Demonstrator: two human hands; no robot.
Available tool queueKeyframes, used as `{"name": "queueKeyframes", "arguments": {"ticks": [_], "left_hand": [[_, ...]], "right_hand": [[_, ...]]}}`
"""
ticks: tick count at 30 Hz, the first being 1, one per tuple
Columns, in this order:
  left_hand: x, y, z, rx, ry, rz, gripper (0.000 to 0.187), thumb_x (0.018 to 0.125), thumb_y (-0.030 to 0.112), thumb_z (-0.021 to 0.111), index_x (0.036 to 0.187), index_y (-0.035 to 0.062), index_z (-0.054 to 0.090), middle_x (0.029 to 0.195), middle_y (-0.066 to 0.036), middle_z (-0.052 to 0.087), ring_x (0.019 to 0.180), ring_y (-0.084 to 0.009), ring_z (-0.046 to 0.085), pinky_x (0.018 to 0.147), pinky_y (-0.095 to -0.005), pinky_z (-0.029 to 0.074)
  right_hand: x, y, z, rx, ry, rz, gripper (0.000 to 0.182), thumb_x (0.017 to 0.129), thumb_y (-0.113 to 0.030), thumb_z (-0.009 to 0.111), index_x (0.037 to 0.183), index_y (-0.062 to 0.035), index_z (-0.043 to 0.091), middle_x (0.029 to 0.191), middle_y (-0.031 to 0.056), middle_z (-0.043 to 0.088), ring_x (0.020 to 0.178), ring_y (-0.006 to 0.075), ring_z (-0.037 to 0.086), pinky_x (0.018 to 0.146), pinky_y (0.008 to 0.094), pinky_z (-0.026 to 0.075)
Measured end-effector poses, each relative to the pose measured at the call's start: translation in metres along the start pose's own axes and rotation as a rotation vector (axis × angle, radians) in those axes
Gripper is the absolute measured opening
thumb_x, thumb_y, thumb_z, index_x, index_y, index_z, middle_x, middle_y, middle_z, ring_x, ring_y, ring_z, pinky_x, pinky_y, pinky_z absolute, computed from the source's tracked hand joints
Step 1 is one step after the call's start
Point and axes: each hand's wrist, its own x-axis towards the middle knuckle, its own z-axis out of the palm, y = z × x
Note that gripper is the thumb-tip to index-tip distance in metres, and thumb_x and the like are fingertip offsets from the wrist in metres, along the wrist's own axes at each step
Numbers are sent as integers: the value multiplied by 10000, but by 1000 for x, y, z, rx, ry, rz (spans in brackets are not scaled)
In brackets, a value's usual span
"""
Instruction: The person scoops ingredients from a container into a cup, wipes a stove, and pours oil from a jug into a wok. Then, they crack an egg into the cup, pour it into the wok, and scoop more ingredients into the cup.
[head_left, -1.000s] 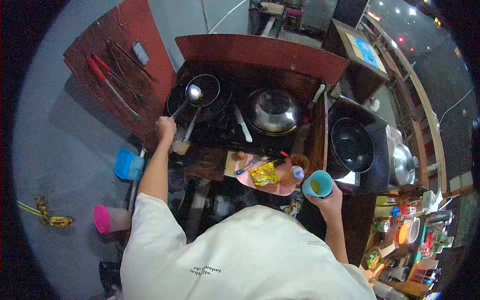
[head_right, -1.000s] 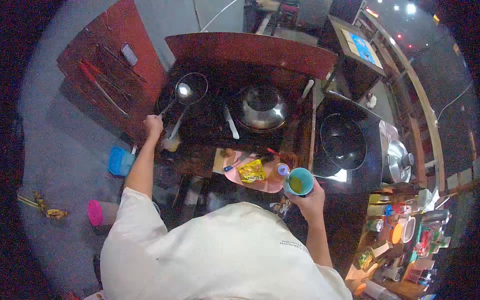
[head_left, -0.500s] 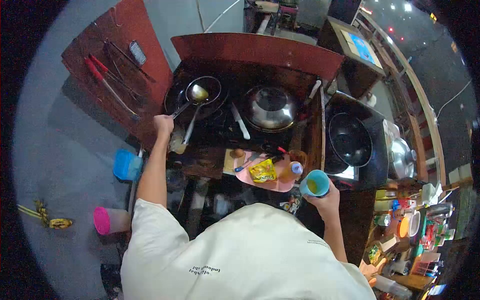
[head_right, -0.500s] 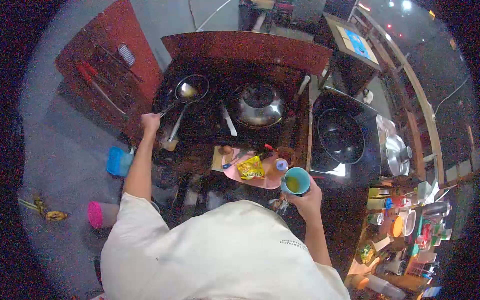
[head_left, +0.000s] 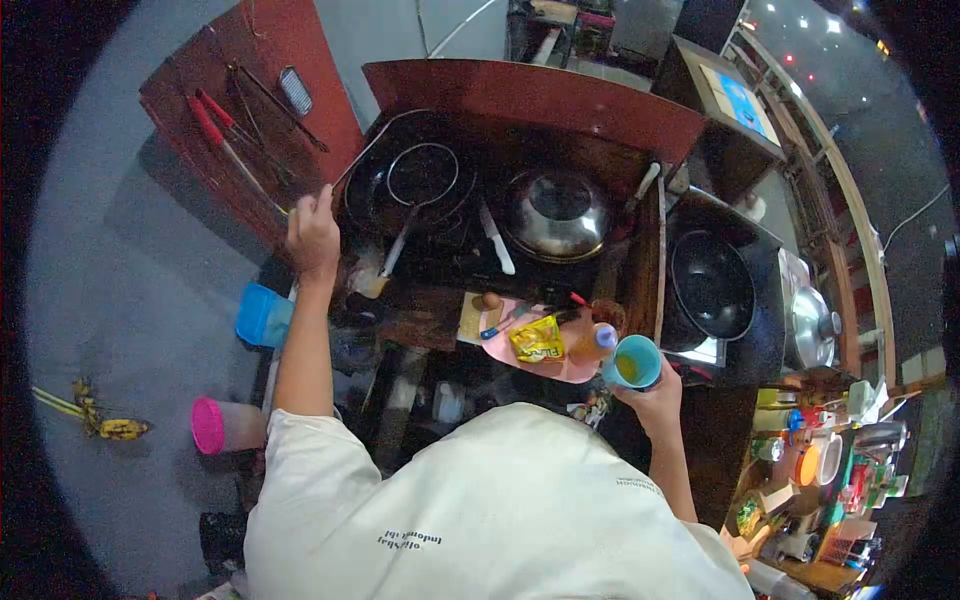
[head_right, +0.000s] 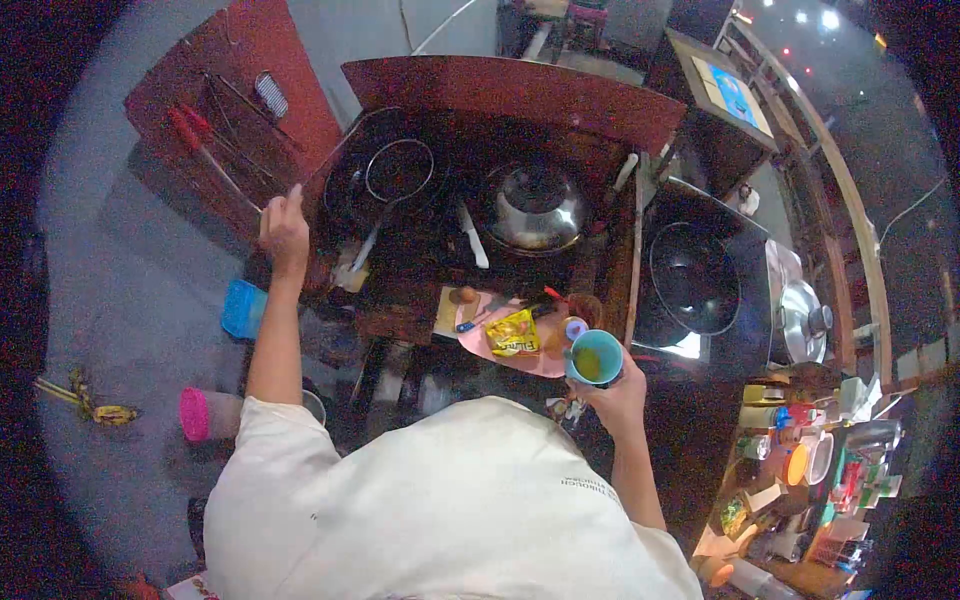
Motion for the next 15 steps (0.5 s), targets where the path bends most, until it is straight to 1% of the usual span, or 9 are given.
{"name": "queueKeyframes", "arguments": {"ticks": [2, 3, 5, 7, 10, 12, 13, 14, 15], "left_hand": [[0, -1, -5, 32, 44, 13, 334, 889, 61, 603, 1193, 168, 694, 932, -75, 599, 878, -304, 615, 762, -416, 543], [-4, -1, 0, 32, 41, 11, 334, 889, 61, 603, 1193, 168, 694, 932, -75, 599, 878, -304, 615, 762, -416, 543], [-18, -3, 17, -18, -31, 41, 384, 867, 27, 590, 1203, 181, 693, 948, -74, 596, 885, -305, 608, 761, -418, 549], [-27, -6, 28, -15, -71, 12, 378, 873, 27, 582, 1201, 178, 693, 962, -73, 596, 897, -303, 605, 761, -420, 551], [-45, -11, 63, -28, -119, 2, 348, 891, 53, 571, 1196, 168, 693, 980, -59, 587, 928, -294, 595, 746, -427, 555], [-59, -11, 84, -35, -207, 8, 325, 907, 78, 564, 1195, 159, 693, 992, -54, 577, 919, -291, 580, 749, -423, 548], [-63, -13, 93, -35, -197, 51, 318, 919, 84, 560, 1203, 150, 688, 1006, -64, 566, 906, -300, 562, 765, -422, 536], [-71, -12, 99, -34, -200, 50, 318, 919, 84, 560, 1203, 150, 688, 1006, -64, 566, 906, -300, 562, 765, -422, 536], [-79, -7, 103, -57, -231, 38, 320, 922, 86, 558, 1213, 142, 681, 1019, -69, 560, 904, -305, 553, 778, -430, 526]], "right_hand": [[1, 2, 3, -22, 7, -19, 665, 669, -24, 874, 1279, 8, 611, 1159, 46, 699, 1036, 129, 664, 937, 310, 528], [1, 2, 5, -41, 6, -19, 670, 666, -25, 875, 1281, 6, 611, 1164, 47, 697, 1041, 133, 663, 942, 313, 527], [0, 2, 10, -62, 0, -15, 674, 663, -25, 876, 1282, 4, 611, 1168, 49, 696, 1046, 137, 662, 946, 316, 525], [0, 0, 18, 41, 8, 13, 674, 659, -23, 875, 1280, -7, 616, 1168, 48, 694, 1044, 141, 662, 948, 317, 523], [0, 6, 28, 53, 23, 11, 676, 666, -20, 881, 1288, -15, 616, 1171, 43, 692, 1049, 133, 657, 950, 316, 521], [0, 8, 34, 10, 29, 14, 671, 674, -21, 885, 1288, -13, 615, 1173, 40, 690, 1050, 130, 655, 954, 313, 518], [2, 8, 37, -30, 41, 9, 666, 682, -21, 890, 1289, -11, 614, 1176, 38, 689, 1052, 126, 653, 957, 311, 515], [2, 4, 42, -31, 38, 10, 666, 682, -21, 890, 1289, -11, 614, 1176, 38, 689, 1052, 126, 653, 957, 311, 515], [1, -5, 48, 39, 55, 50, 663, 691, -30, 894, 1292, -8, 615, 1179, 39, 688, 1052, 125, 652, 961, 308, 512]]}}
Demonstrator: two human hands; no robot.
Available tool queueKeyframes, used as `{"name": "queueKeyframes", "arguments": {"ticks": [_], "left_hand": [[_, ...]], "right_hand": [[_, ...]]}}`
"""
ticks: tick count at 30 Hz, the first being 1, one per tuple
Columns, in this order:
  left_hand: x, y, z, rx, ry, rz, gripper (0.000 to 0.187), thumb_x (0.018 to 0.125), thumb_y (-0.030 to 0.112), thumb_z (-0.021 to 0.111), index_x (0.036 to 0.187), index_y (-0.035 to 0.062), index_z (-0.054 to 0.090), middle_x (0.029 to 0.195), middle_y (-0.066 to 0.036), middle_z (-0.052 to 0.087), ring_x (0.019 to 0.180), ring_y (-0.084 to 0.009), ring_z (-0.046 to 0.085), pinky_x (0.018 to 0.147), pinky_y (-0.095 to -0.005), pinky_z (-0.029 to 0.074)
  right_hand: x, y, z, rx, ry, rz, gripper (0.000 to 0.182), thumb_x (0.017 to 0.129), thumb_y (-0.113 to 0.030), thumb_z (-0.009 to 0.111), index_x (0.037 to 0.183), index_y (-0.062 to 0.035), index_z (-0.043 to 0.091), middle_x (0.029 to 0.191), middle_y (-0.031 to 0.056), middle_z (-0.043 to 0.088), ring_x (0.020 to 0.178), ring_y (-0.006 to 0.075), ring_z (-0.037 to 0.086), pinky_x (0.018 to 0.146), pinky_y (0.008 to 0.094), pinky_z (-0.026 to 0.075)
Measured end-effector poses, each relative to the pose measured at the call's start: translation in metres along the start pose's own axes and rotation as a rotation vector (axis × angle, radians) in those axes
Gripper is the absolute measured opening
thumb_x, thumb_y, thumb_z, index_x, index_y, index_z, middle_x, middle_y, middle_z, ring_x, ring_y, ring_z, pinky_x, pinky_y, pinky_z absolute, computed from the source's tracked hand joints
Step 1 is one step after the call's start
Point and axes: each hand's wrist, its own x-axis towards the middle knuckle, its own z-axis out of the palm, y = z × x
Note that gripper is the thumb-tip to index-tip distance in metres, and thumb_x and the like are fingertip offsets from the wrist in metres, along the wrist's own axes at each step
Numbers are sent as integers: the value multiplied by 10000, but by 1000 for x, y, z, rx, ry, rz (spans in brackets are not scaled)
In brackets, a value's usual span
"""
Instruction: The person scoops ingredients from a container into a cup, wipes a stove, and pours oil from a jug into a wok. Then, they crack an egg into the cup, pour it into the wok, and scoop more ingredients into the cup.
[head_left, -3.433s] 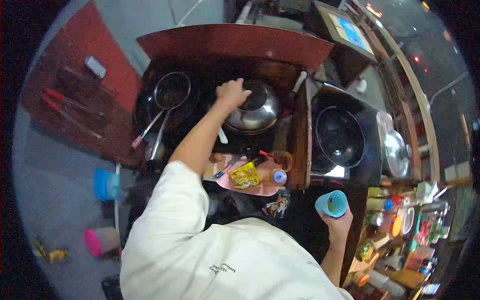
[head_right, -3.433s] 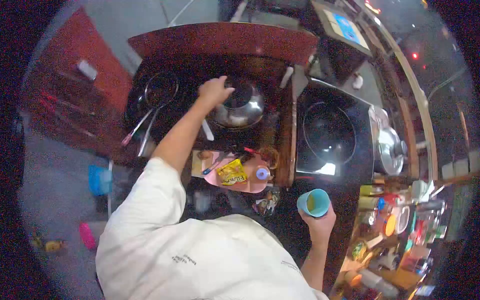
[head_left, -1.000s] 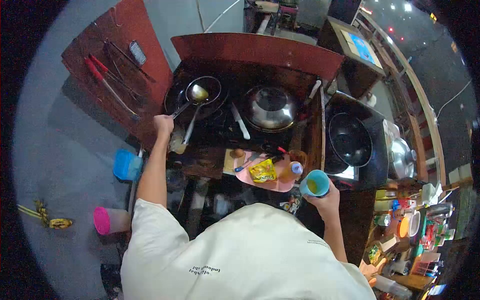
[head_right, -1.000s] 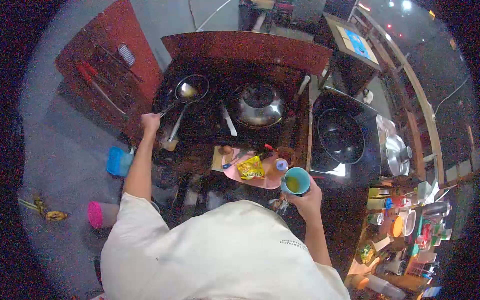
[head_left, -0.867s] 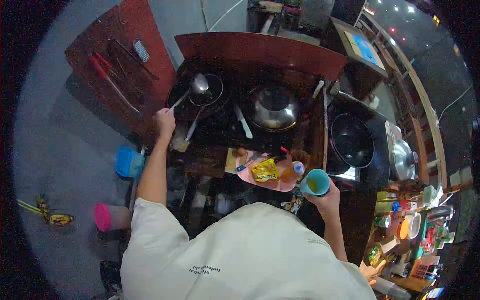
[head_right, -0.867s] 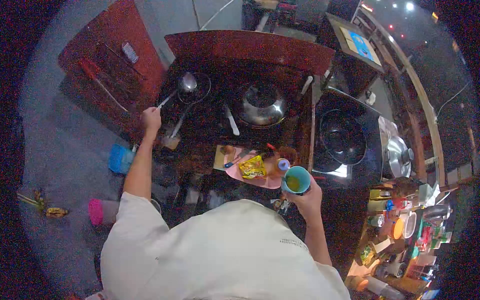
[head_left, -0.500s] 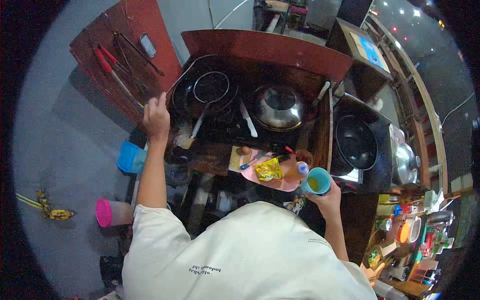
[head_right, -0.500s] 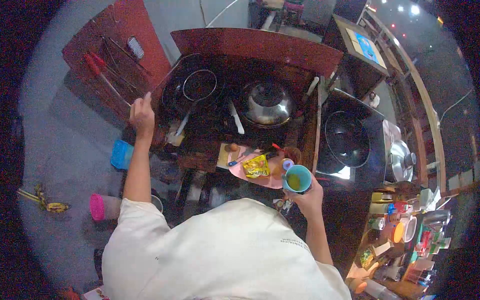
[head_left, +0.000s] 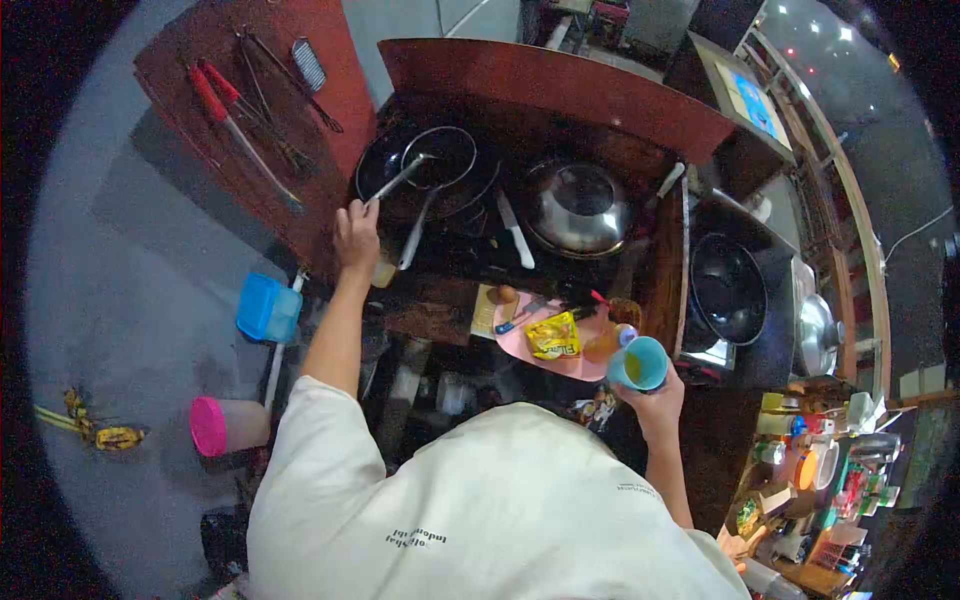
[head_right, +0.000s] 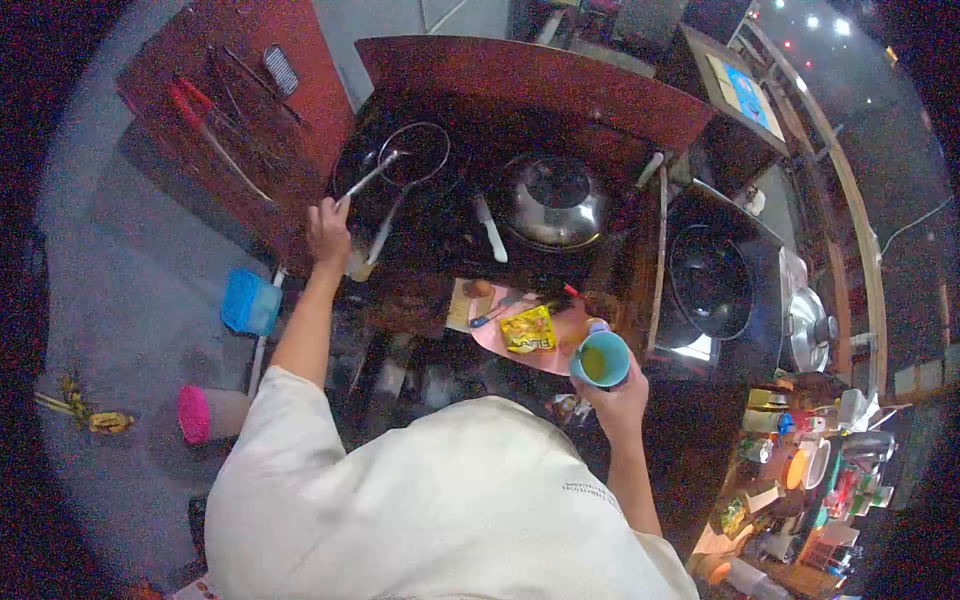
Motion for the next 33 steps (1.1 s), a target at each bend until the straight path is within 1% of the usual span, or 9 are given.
{"name": "queueKeyframes", "arguments": {"ticks": [5, 14, 18, 22, 24, 25, 27, 29, 33], "left_hand": [[-27, -1, 17, -135, -22, -77, 385, 953, 62, 536, 1314, 151, 636, 1176, -100, 573, 1020, -348, 567, 877, -464, 500], [-44, -20, -1, -385, -283, -92, 697, 860, 159, 728, 1498, 154, 446, 1427, -199, 478, 1276, -407, 501, 1047, -511, 416], [-33, -15, -60, -318, -11, -55, 848, 812, 348, 794, 1500, 36, 409, 1537, -243, 378, 1383, -442, 403, 1103, -542, 357], [2, 66, -123, -402, 276, -166, 557, 893, 298, 771, 1334, 12, 588, 1252, -188, 635, 1108, -335, 624, 934, -453, 501], [22, 150, -176, -898, -191, -359, 419, 915, 183, 740, 1280, 10, 631, 1056, -95, 700, 852, -177, 658, 787, -339, 550], [27, 192, -195, -1079, -272, -194, 389, 908, 153, 745, 1260, 18, 648, 935, -39, 701, 756, -91, 626, 697, -269, 529], [30, 272, -235, -1318, -456, 126, 410, 862, 124, 769, 1249, 38, 663, 959, -51, 708, 649, -100, 607, 615, -270, 523], [34, 338, -267, -1150, -495, 384, 440, 786, 239, 838, 1156, 42, 707, 836, -114, 727, 667, -179, 715, 631, -325, 553], [33, 437, -241, -1061, -738, 577, 259, 828, 240, 764, 987, 36, 751, 849, -193, 727, 778, -366, 720, 713, -434, 569]], "right_hand": [[6, 9, 15, 59, 83, -24, 656, 709, -59, 902, 1299, -6, 621, 1180, 39, 691, 1051, 124, 651, 963, 297, 507], [8, -1, 18, 37, 91, -112, 614, 692, -58, 891, 1256, -27, 653, 1143, 41, 711, 1023, 125, 664, 946, 296, 515], [12, 15, 3, 6, 145, -116, 606, 672, -79, 883, 1235, -30, 664, 1119, 62, 727, 1013, 128, 671, 935, 305, 520], [12, 6, -18, -136, 193, -162, 622, 682, -162, 909, 1243, -55, 665, 1128, 57, 736, 1008, 142, 687, 926, 315, 525], [15, 16, -30, -127, 224, -234, 630, 685, -183, 914, 1248, -53, 661, 1124, 69, 738, 993, 141, 691, 911, 305, 528], [18, 28, -35, -12, 231, -281, 609, 694, -196, 913, 1231, -58, 663, 1106, 65, 738, 978, 139, 687, 887, 304, 535], [10, -5, -48, -92, 249, -279, 544, 692, -166, 896, 1178, -69, 670, 1071, 72, 736, 963, 153, 695, 861, 314, 539], [9, -7, -66, -155, 292, -289, 512, 690, -146, 881, 1151, -71, 671, 1053, 80, 730, 951, 171, 699, 851, 318, 538], [9, -1, -118, -285, 376, -335, 440, 691, -99, 830, 1099, -73, 669, 1020, 111, 715, 923, 236, 708, 829, 329, 534]]}}
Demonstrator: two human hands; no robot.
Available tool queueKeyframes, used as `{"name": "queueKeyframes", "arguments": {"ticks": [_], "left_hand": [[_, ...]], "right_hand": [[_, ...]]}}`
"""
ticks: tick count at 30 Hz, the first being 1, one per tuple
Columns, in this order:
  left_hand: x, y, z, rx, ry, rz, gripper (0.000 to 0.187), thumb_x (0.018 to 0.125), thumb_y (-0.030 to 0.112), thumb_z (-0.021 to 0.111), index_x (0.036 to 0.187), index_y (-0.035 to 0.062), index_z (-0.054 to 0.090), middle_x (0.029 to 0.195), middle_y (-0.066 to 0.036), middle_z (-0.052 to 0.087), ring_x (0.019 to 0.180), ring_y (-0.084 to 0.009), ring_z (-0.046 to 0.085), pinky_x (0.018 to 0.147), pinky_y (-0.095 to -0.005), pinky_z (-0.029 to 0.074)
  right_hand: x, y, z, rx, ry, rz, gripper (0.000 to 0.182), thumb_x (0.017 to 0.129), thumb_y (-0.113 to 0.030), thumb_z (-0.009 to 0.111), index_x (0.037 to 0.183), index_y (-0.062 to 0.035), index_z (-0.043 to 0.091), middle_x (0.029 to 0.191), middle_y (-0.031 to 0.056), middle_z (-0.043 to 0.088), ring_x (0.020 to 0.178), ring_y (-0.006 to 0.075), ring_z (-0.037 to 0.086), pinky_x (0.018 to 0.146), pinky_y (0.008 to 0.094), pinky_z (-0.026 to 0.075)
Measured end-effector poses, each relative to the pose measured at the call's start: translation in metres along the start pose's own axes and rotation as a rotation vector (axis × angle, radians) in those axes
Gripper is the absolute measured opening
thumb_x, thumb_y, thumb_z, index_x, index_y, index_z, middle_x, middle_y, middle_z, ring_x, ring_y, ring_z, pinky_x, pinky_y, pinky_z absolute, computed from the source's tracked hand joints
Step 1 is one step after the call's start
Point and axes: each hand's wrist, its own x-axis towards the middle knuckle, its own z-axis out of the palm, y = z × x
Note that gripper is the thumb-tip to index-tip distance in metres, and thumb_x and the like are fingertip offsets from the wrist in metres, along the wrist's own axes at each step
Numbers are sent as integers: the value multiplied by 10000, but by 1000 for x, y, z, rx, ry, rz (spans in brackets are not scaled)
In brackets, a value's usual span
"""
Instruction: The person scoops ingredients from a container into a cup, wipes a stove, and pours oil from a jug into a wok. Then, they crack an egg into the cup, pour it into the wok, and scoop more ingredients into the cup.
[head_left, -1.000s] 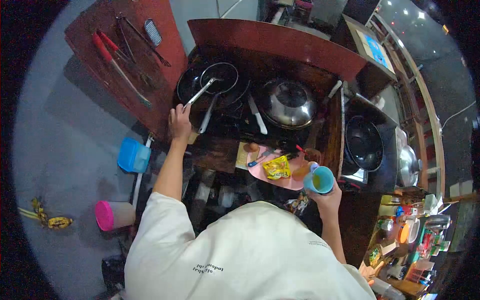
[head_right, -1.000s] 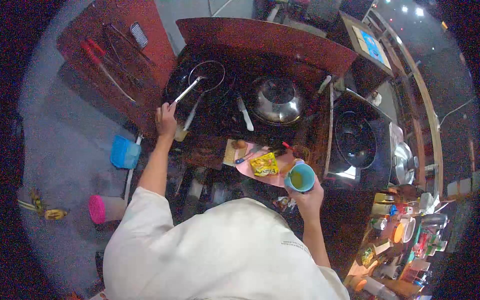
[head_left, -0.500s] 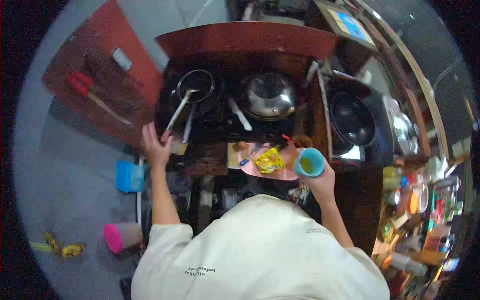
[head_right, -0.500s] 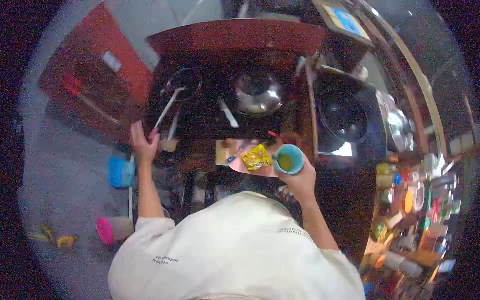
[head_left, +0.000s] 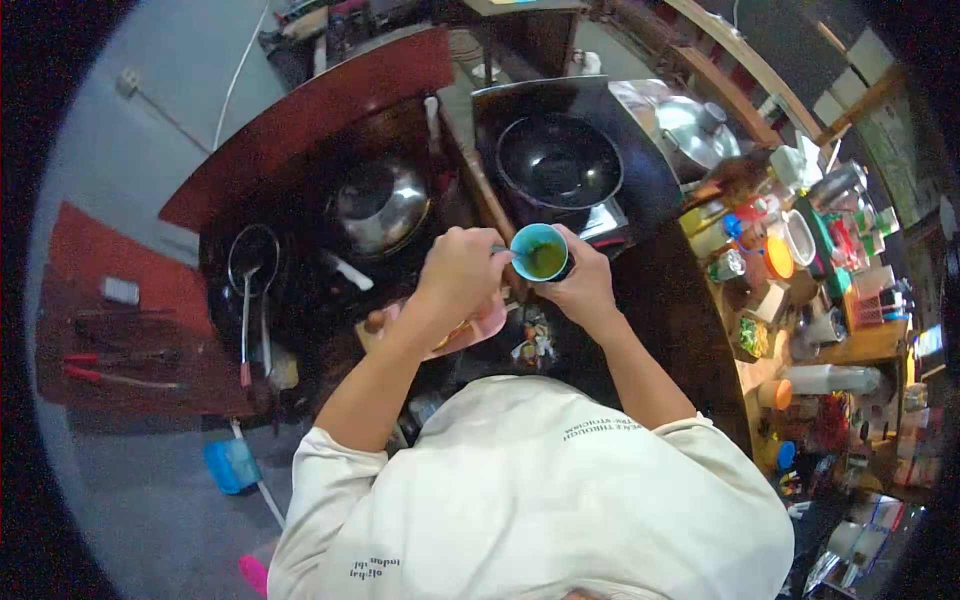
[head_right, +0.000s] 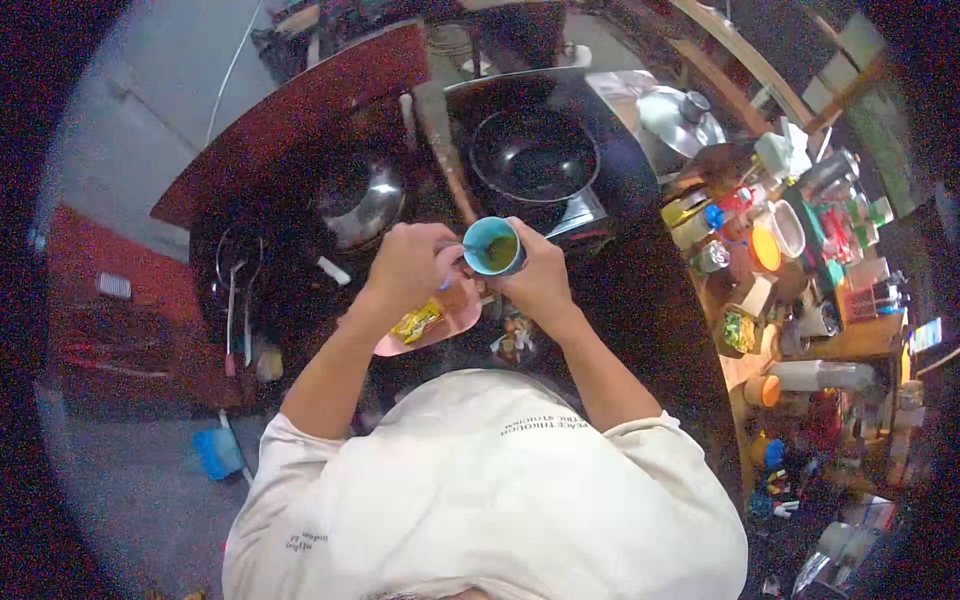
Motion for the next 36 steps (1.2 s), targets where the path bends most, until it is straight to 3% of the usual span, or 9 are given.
{"name": "queueKeyframes", "arguments": {"ticks": [8, 18, 24, 26, 28, 29, 32, 34, 36], "left_hand": [[153, 42, 91, 280, -81, 84, 148, 840, 144, 669, 927, 54, 748, 908, -202, 728, 904, -399, 714, 818, -485, 575], [288, 33, 168, 368, -140, -124, 200, 818, 95, 671, 978, 3, 747, 1042, -241, 728, 1018, -415, 707, 837, -481, 586], [328, 5, 204, 382, -300, -230, 217, 796, 41, 722, 1008, 5, 744, 1101, -264, 711, 1052, -406, 699, 861, -470, 584], [332, -5, 205, 217, -145, -333, 237, 783, 52, 734, 1012, -5, 740, 1117, -268, 706, 1081, -408, 688, 871, -466, 580], [342, -9, 207, 312, -443, -253, 251, 782, 28, 723, 1029, -17, 732, 1141, -266, 699, 1103, -415, 676, 889, -464, 572], [337, -14, 211, 212, -206, -369, 268, 775, 7, 710, 1040, -22, 729, 1164, -265, 692, 1116, -415, 669, 899, -462, 566], [355, -41, 234, 276, -422, -316, 257, 782, 16, 697, 1035, -15, 733, 1172, -267, 688, 1111, -412, 670, 890, -464, 566], [346, -43, 229, 62, -224, -420, 290, 776, 34, 692, 1060, -13, 726, 1183, -274, 680, 1115, -421, 663, 894, -472, 562], [349, -45, 225, 185, -441, -243, 284, 769, 47, 700, 1044, -22, 726, 1144, -277, 691, 1107, -418, 667, 886, -480, 564]], "right_hand": [[83, 120, -75, -218, 131, -19, 407, 694, -104, 785, 1079, -73, 656, 1017, 198, 698, 990, 407, 668, 806, 444, 527], [194, 240, -111, -365, -78, -70, 447, 656, -71, 778, 1087, -74, 661, 1023, 219, 692, 1007, 441, 644, 822, 466, 526], [237, 292, -106, -363, -169, -143, 354, 704, -105, 766, 1036, -58, 652, 962, 232, 685, 973, 433, 659, 791, 465, 520], [248, 304, -101, -353, -213, -135, 343, 710, -106, 764, 1031, -58, 653, 955, 232, 684, 971, 429, 662, 786, 463, 519], [256, 307, -98, -400, -197, -181, 295, 715, -106, 762, 984, -58, 652, 930, 228, 684, 954, 427, 666, 775, 461, 520], [259, 308, -96, -400, -209, -185, 295, 715, -106, 762, 984, -58, 652, 930, 228, 684, 954, 427, 666, 775, 461, 520], [272, 304, -95, -448, -225, -181, 264, 705, -109, 770, 930, -55, 643, 901, 229, 684, 928, 434, 667, 765, 468, 523], [274, 304, -98, -471, -262, -171, 259, 688, -104, 772, 900, -47, 633, 900, 229, 686, 921, 442, 663, 759, 482, 525], [284, 309, -93, -463, -272, -178, 261, 683, -99, 768, 900, -48, 632, 904, 230, 687, 926, 446, 660, 760, 487, 524]]}}
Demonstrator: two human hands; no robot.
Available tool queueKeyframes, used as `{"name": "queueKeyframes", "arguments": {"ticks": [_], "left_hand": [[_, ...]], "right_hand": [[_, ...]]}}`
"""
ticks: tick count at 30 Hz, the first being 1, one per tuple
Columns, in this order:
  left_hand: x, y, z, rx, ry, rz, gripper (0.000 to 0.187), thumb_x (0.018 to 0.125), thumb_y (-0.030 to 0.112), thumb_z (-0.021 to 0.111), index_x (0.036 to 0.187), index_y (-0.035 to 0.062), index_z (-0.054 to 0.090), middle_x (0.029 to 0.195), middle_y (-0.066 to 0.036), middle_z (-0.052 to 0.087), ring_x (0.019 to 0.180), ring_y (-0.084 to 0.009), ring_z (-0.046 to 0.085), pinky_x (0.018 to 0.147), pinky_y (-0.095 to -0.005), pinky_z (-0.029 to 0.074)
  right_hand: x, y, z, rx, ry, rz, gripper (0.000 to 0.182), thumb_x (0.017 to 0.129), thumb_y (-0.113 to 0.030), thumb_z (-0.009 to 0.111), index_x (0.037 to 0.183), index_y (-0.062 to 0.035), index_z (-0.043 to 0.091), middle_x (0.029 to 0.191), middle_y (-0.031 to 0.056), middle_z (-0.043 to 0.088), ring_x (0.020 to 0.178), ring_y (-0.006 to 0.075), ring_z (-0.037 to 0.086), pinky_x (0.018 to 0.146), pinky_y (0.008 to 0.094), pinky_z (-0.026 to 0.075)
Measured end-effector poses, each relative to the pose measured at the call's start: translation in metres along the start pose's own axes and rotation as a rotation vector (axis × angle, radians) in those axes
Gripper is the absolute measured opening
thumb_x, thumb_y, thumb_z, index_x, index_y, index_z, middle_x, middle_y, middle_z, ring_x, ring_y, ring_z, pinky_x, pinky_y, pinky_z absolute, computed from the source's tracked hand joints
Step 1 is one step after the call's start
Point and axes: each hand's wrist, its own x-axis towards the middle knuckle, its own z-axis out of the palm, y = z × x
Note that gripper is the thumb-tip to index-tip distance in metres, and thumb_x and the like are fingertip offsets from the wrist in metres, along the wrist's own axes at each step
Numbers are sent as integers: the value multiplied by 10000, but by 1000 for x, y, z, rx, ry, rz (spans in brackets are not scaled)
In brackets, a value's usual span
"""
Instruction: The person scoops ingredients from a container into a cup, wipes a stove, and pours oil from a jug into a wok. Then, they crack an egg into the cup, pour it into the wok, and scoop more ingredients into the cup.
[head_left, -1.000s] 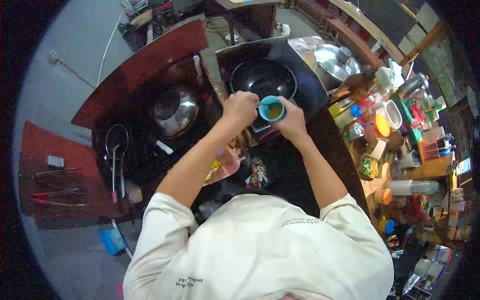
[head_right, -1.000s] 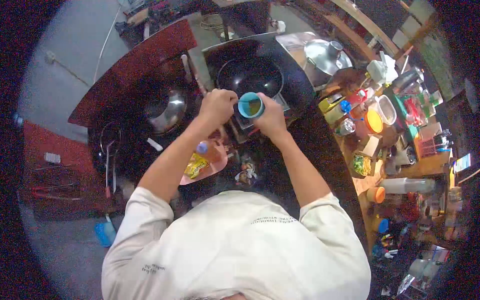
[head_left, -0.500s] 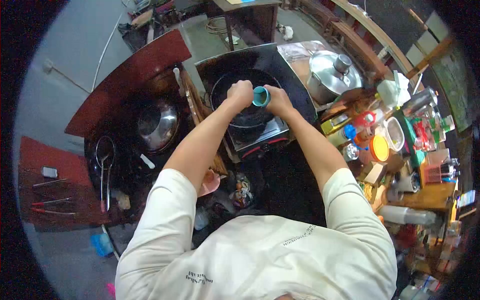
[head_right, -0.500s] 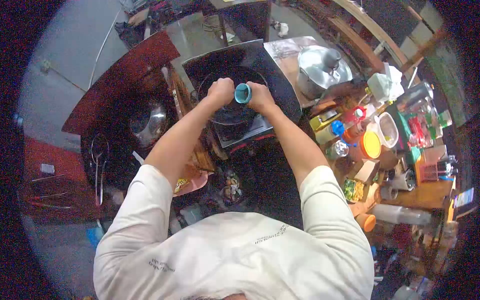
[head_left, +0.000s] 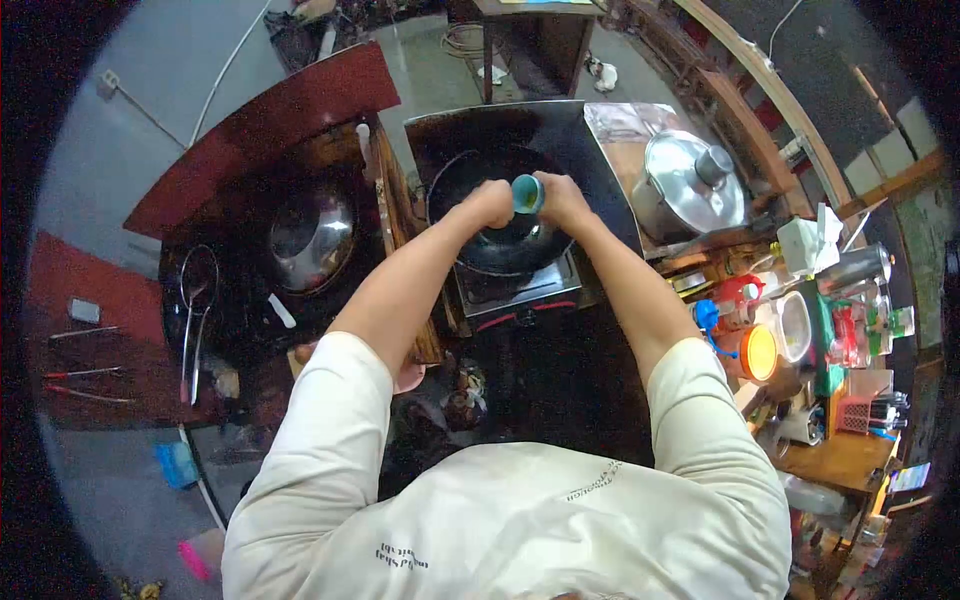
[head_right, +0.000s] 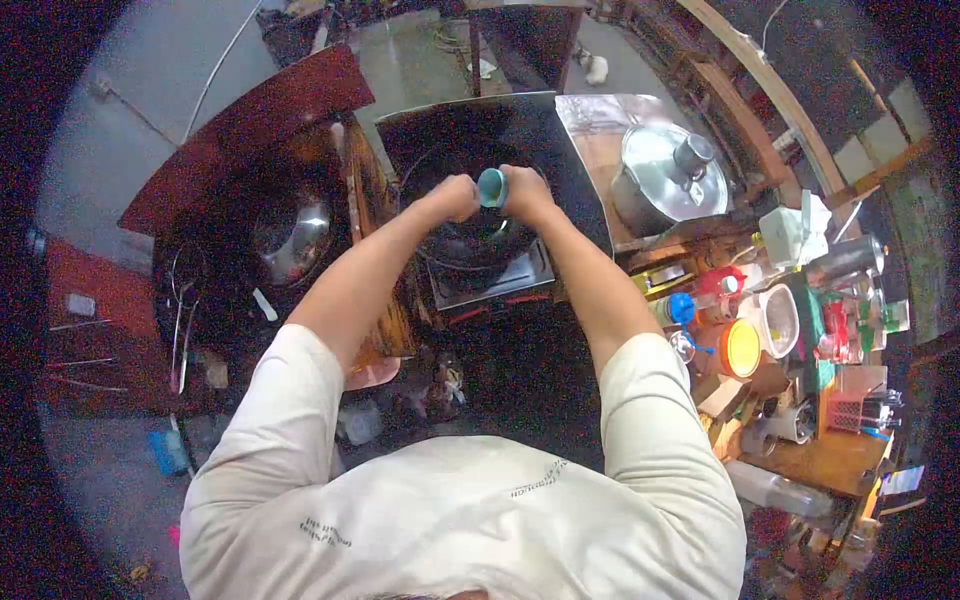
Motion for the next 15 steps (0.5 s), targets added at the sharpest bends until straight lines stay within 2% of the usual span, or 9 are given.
{"name": "queueKeyframes", "arguments": {"ticks": [1, 5, 8, 9, 10, 12, 13, 14, 15], "left_hand": [[1, 1, 5, -52, 149, -10, 262, 752, 54, 714, 1001, -26, 737, 1066, -273, 712, 1076, -408, 683, 866, -483, 570], [-8, 3, -3, -2, 168, -86, 253, 743, 70, 733, 979, -21, 738, 1063, -268, 715, 1065, -402, 689, 869, -476, 573], [-26, 20, -21, 85, 221, -94, 273, 774, 24, 713, 1047, 16, 725, 1165, -238, 699, 1089, -413, 681, 907, -479, 571], [-21, 20, -22, 43, 51, -69, 211, 808, 87, 649, 968, -3, 752, 1075, -230, 726, 1035, -400, 705, 874, -488, 574], [-21, 17, -19, 38, 47, -71, 211, 808, 87, 649, 968, -3, 752, 1075, -230, 727, 1035, -400, 705, 874, -488, 574], [-24, 14, -24, 134, 301, -50, 186, 814, 73, 655, 957, 13, 757, 1063, -231, 727, 1027, -405, 707, 866, -493, 574], [-12, 6, -14, 59, 149, -48, 176, 833, 65, 637, 960, 31, 754, 1068, -233, 723, 1028, -416, 702, 865, -502, 572], [-3, -2, -3, 54, 143, -50, 176, 833, 65, 637, 960, 31, 754, 1068, -233, 723, 1028, -416, 702, 865, -502, 572], [-11, 1, -7, 91, 262, -24, 180, 835, 72, 634, 969, 36, 749, 1066, -235, 722, 1023, -419, 701, 863, -509, 569]], "right_hand": [[1, 3, 4, 9, -13, -1, 264, 677, -94, 764, 901, -49, 632, 909, 230, 687, 931, 450, 656, 761, 492, 522], [3, 1, 3, 13, -29, 49, 264, 674, -94, 762, 901, -51, 634, 906, 234, 685, 936, 452, 653, 756, 489, 519], [11, 4, 1, 59, -27, 30, 270, 671, -96, 762, 909, -53, 640, 910, 238, 685, 943, 452, 650, 758, 487, 516], [10, 2, 1, 19, -29, 32, 265, 675, -90, 755, 910, -50, 640, 908, 239, 684, 945, 452, 650, 760, 487, 516], [8, 1, 1, -20, -36, 33, 260, 678, -83, 748, 912, -48, 640, 906, 240, 683, 947, 451, 649, 762, 487, 516], [11, 0, -1, -18, -49, 28, 249, 685, -81, 740, 909, -46, 639, 902, 239, 682, 947, 450, 648, 766, 492, 513], [11, 1, -2, -15, -60, 28, 237, 692, -79, 732, 907, -45, 639, 898, 239, 680, 947, 448, 646, 770, 497, 511], [9, 2, 0, -14, -68, 31, 237, 692, -79, 732, 907, -45, 639, 898, 239, 680, 947, 448, 646, 770, 497, 511], [10, 3, 3, -62, -86, 35, 239, 697, -87, 740, 911, -46, 641, 913, 233, 685, 951, 450, 647, 775, 499, 515]]}}
